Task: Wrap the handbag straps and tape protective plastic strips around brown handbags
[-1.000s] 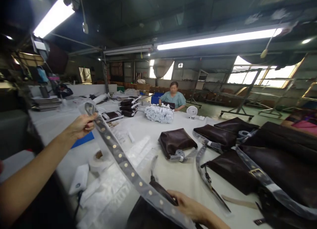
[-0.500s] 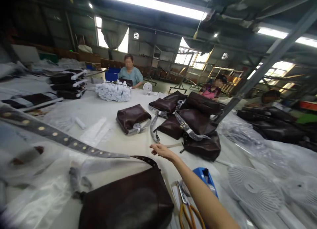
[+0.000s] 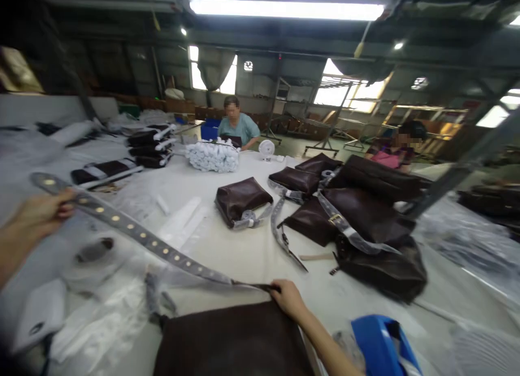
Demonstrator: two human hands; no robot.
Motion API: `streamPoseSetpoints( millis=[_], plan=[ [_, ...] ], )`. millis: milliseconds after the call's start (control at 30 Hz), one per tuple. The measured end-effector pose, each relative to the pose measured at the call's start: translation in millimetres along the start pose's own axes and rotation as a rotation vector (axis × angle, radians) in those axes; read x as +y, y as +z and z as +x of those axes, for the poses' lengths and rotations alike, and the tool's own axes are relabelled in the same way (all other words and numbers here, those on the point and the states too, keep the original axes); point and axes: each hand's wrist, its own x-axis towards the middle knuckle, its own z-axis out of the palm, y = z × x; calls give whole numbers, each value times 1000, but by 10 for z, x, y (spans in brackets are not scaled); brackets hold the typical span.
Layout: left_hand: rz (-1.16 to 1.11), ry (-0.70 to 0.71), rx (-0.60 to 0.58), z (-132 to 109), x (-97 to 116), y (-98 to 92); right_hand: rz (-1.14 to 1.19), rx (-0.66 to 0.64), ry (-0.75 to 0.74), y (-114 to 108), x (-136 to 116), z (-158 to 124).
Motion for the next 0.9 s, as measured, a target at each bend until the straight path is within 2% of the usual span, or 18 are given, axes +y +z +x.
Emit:
streamPoseSetpoints(
  millis=[100,167,267,367,433,467,533,600,667,800,900],
  plan=[
    [-12,-39,-164,-70,-86,-7,-69,44,-73,-101,-168,180],
    [-52,-53,-258,-168,-149,60,-44,126,-158,-213,-527,370],
    [-125,-77,-413,-447,-228,253,116,169,-360,-361,-1447,540],
    [-188,-102,-561,-775,-265,458,292,127,-606,-343,-2420,527],
    [-231,-94,-616,-915,-273,541,388,0,-725,-224,-2855,467],
    [-250,-81,-626,-949,-277,560,418,-52,-731,-153,-2986,435],
    [-276,-56,-623,-958,-298,557,464,-43,-663,-45,-3095,385],
    [-279,-56,-615,-930,-345,522,475,71,-569,-47,-3088,360],
    [-291,-83,-604,-917,-416,492,420,170,-527,-165,-3072,348],
    [-361,-135,-587,-1006,-587,531,192,248,-521,-449,-3170,304],
    [-397,-158,-613,-1132,-707,603,97,283,-520,-449,-3259,274]
  ],
)
